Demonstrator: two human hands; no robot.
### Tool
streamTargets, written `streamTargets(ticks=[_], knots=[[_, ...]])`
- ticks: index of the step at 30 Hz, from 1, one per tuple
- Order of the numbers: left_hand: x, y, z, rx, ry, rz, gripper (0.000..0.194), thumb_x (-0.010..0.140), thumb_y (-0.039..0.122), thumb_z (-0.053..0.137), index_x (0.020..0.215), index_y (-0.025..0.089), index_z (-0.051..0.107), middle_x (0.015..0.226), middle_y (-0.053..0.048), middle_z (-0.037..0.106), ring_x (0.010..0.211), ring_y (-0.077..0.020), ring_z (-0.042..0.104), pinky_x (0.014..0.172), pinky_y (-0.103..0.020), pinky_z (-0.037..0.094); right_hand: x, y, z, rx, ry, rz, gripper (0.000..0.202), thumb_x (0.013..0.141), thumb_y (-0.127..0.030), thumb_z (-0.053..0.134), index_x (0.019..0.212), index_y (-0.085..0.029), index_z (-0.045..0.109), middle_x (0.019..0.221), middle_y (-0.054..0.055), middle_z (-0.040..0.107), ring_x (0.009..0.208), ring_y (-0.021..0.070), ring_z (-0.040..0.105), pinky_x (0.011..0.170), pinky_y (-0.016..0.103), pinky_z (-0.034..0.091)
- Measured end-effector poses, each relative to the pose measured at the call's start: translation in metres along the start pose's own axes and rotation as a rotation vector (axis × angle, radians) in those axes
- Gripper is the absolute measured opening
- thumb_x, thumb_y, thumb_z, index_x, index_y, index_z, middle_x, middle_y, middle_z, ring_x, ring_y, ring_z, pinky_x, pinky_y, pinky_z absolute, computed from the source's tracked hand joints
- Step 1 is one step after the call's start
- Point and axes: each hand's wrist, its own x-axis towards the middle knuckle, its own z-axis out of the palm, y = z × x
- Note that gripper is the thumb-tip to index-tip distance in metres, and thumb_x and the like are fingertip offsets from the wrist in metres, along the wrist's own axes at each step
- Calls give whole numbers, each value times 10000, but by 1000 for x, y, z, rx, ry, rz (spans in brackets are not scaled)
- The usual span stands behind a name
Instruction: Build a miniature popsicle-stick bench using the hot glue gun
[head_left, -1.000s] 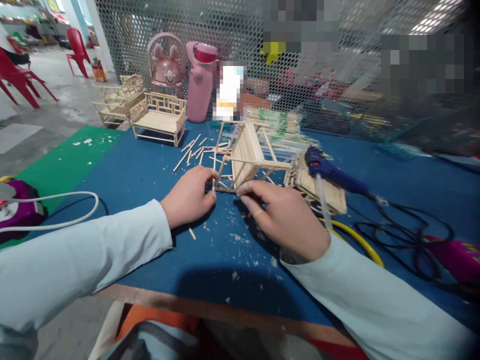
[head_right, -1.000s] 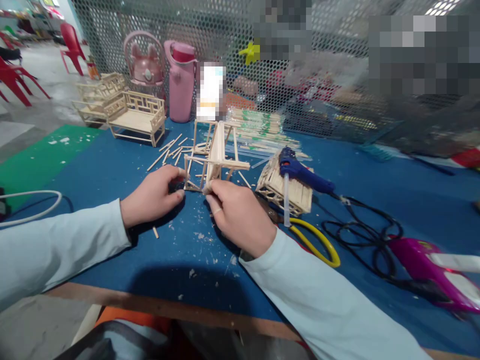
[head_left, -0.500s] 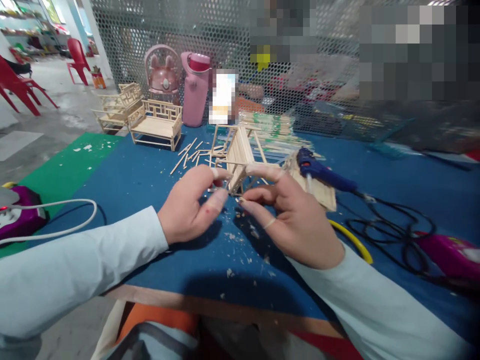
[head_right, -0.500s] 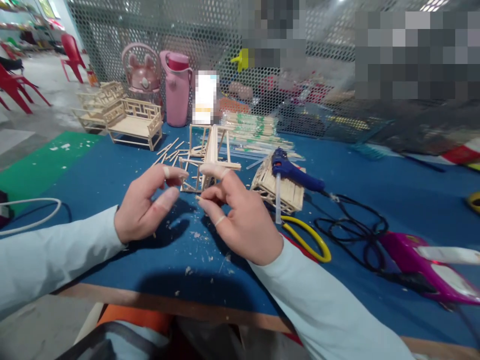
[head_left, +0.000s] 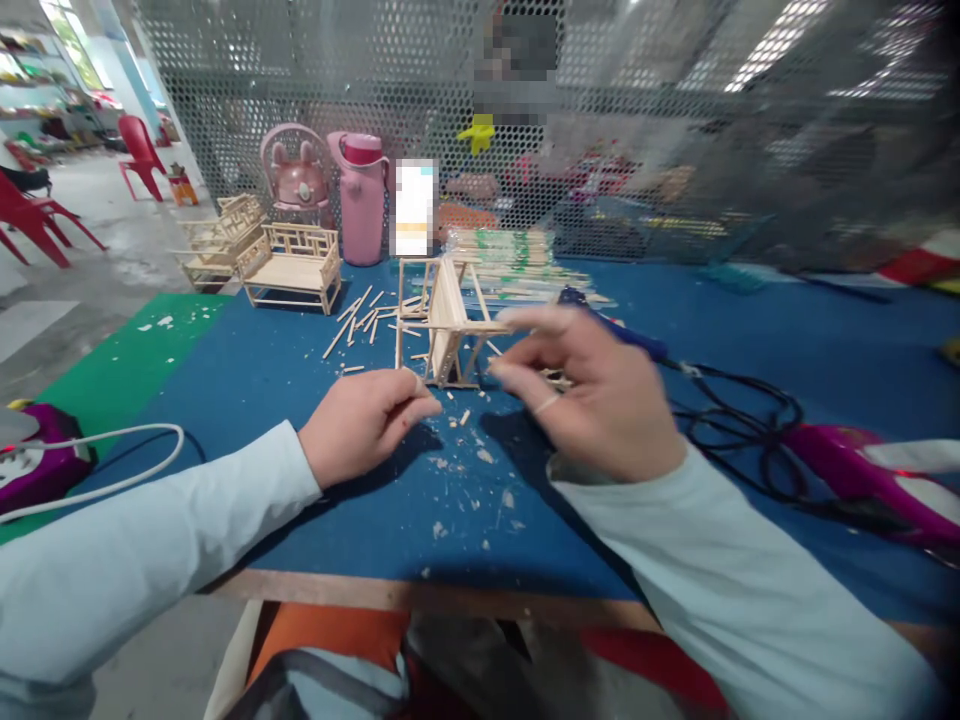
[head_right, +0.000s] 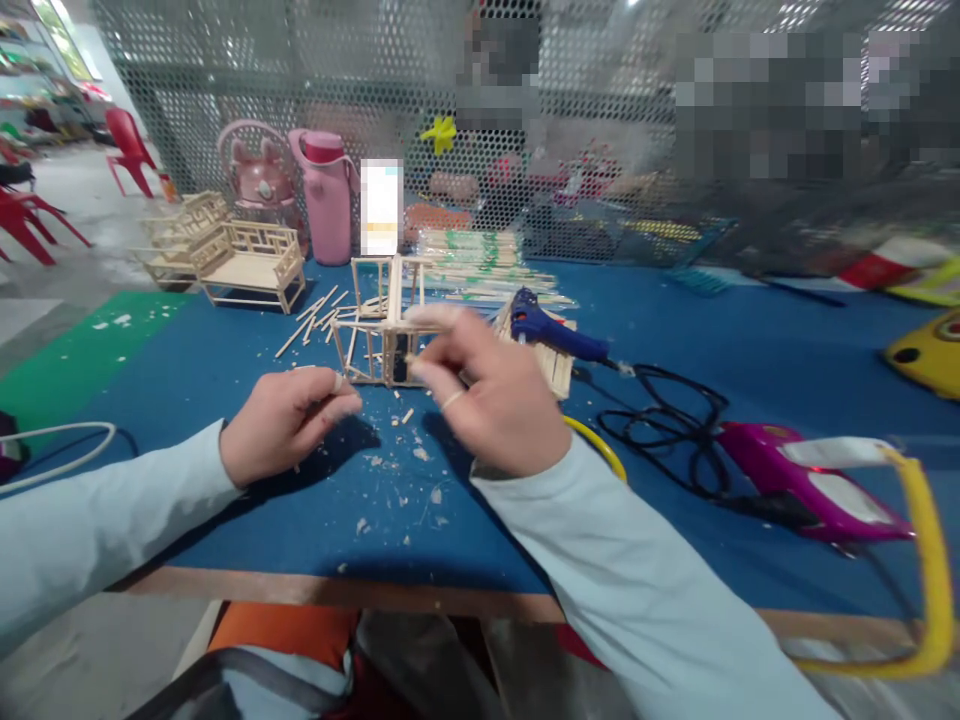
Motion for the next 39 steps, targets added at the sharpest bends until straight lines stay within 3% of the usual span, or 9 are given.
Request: streamTargets(ticks=[4, 8, 10, 14, 24, 28, 34, 36, 39], knots=[[-1, -9, -3, -77, -98, 184, 518, 936, 408, 357, 473, 178, 401, 433, 29, 405, 422, -95, 376, 462, -233, 258, 8, 13, -5, -12, 297, 73, 312, 815, -148, 568, 1105, -242, 635, 758, -18, 663, 599, 126, 604, 621, 288, 512], [-1, -15, -3, 97, 65, -299, 259, 857, 400, 474, 809, 170, 582, 600, 24, 512, 516, -112, 453, 514, -228, 326, 5, 14, 6, -187, 198, -47, 222, 845, -144, 529, 1000, -215, 672, 888, 29, 712, 753, 163, 658, 713, 313, 526], [0, -19, -1, 190, -10, -445, 290, 800, 340, 549, 1027, 162, 577, 724, -3, 569, 606, -142, 510, 573, -253, 381, 3, 12, 12, -219, 161, -110, 199, 849, -137, 521, 963, -209, 667, 907, 33, 721, 798, 171, 667, 721, 307, 526], [2, -28, 6, 226, -246, -458, 210, 810, 304, 571, 948, 162, 641, 831, -61, 615, 767, -206, 569, 697, -314, 439, 5, 9, 20, -264, 159, -230, 157, 857, -158, 532, 934, -214, 657, 865, 26, 730, 806, 179, 671, 733, 318, 519], [7, -36, 15, 107, -193, -484, 156, 845, 255, 555, 843, 184, 693, 868, -57, 677, 823, -202, 606, 782, -332, 460, 19, 20, 23, -284, 179, -332, 106, 834, -189, 599, 873, -252, 676, 838, 9, 728, 932, 206, 659, 1030, 506, 357], [7, -34, 16, 138, -178, -512, 119, 806, 234, 566, 845, 159, 650, 816, -60, 662, 755, -200, 584, 714, -326, 454, 25, 10, 24, -325, 97, -405, 162, 863, -184, 553, 862, -275, 687, 856, -7, 740, 1011, 204, 636, 1081, 507, 288], [6, -33, 13, 131, -172, -494, 75, 782, 213, 568, 780, 157, 618, 787, -60, 632, 725, -193, 553, 700, -324, 446, 45, -8, 28, -404, -188, -434, 195, 844, -152, 536, 797, -219, 712, 1285, 64, 610, 1236, 264, 499, 999, 489, 381], [5, -33, 12, 93, -174, -495, 76, 783, 209, 569, 802, 157, 621, 800, -60, 634, 732, -189, 552, 713, -326, 448, 50, -5, 28, -410, -257, -370, 191, 826, -142, 551, 754, -208, 715, 1234, 86, 638, 1177, 283, 542, 959, 496, 402], [4, -32, 13, 39, -147, -549, 111, 772, 211, 588, 862, 151, 610, 797, -50, 620, 738, -184, 546, 735, -337, 452, 53, 5, 29, -298, -272, -227, 163, 815, -142, 568, 767, -193, 715, 902, 62, 735, 855, 200, 661, 798, 374, 486]])
